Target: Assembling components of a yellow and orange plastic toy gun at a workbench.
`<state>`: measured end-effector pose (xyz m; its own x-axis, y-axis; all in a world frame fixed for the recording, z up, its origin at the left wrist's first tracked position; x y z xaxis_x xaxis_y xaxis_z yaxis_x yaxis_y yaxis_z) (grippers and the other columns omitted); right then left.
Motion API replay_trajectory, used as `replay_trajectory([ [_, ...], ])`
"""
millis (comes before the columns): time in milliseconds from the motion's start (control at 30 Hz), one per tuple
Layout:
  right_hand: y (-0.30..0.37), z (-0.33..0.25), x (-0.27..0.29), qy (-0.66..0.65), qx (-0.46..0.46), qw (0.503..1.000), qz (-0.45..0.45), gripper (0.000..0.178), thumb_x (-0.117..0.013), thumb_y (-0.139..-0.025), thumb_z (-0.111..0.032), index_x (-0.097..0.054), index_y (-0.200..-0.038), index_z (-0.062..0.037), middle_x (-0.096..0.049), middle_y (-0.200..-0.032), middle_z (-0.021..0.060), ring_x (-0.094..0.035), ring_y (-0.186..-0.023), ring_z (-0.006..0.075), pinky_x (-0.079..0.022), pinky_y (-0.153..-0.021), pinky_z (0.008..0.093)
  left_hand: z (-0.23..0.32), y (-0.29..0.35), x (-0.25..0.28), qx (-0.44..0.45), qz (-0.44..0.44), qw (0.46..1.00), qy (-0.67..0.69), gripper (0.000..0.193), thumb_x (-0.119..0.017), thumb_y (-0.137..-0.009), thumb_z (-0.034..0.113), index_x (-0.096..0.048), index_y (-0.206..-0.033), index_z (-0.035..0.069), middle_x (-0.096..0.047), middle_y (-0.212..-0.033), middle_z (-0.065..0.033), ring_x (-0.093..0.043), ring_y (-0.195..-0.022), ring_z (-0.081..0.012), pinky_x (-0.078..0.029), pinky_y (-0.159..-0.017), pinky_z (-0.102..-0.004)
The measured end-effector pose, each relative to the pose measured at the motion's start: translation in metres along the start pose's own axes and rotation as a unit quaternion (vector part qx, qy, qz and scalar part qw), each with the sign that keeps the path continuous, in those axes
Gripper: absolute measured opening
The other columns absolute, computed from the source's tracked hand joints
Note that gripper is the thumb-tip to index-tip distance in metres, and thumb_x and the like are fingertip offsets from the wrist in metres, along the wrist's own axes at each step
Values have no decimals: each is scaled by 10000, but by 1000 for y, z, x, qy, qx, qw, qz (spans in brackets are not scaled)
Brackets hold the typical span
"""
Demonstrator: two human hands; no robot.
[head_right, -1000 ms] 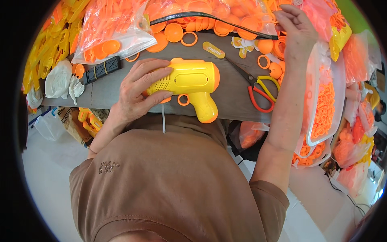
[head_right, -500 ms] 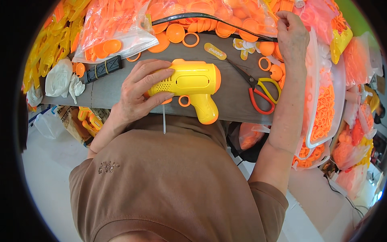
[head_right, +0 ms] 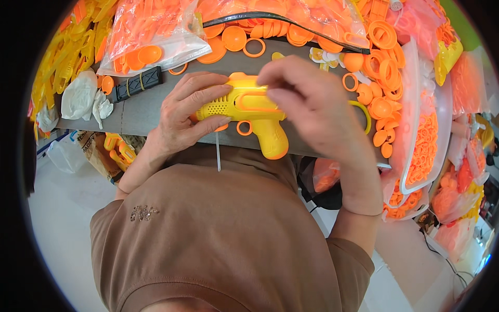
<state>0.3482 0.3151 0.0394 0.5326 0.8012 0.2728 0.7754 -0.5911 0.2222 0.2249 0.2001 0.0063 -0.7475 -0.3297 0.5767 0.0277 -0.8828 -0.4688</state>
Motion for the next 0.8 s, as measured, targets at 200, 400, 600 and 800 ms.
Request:
replay_trajectory([
  [200, 7, -11, -34, 265, 203, 943, 0, 86, -556, -815, 30, -565, -897, 6, -514, -768, 92, -550, -682, 208, -423, -581, 309, 2, -1, 0, -7, 9, 1000, -1, 437, -759, -656, 174, -635, -1052, 39, -601, -1076, -102, -568, -948, -276, -459, -801, -374],
  [400, 14, -14, -40, 364, 256, 892, 75, 109, -596, -760, 41, -563, -851, -9, -484, -760, 109, -535, -698, 286, -432, -593, 361, 3, 0, 0, -10, 18, 1000, 9, 436, -752, -657, 157, -639, -1066, 59, -599, -1068, -101, -561, -948, -278, -458, -800, -377],
  [600, 21, -14, -47, 420, 285, 853, 123, 189, -598, -671, 68, -568, -834, -22, -481, -785, 99, -512, -691, 275, -429, -580, 362, 15, 2, -6, -75, -15, 995, -70, 483, -713, -663, 142, -644, -1140, 183, -555, -1098, -109, -538, -955, -280, -454, -767, -374],
  [800, 17, -16, -41, 421, 302, 847, 116, 179, -581, -705, 70, -580, -861, -17, -520, -802, 94, -526, -720, 261, -440, -600, 331, 16, 4, -7, -87, -34, 990, -107, 490, -693, -657, 146, -645, -1142, 203, -537, -1113, -119, -533, -943, -278, -444, -755, -379],
])
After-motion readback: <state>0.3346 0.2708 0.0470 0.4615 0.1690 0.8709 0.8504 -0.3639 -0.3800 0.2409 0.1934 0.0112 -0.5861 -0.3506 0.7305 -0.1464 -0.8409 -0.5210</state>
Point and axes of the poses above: each hand's wrist, its own y-axis away from the middle knuckle, its own x-axis out of the back of the hand, z = x × y, the point moved 8 cm from there along -y, towards the middle knuckle
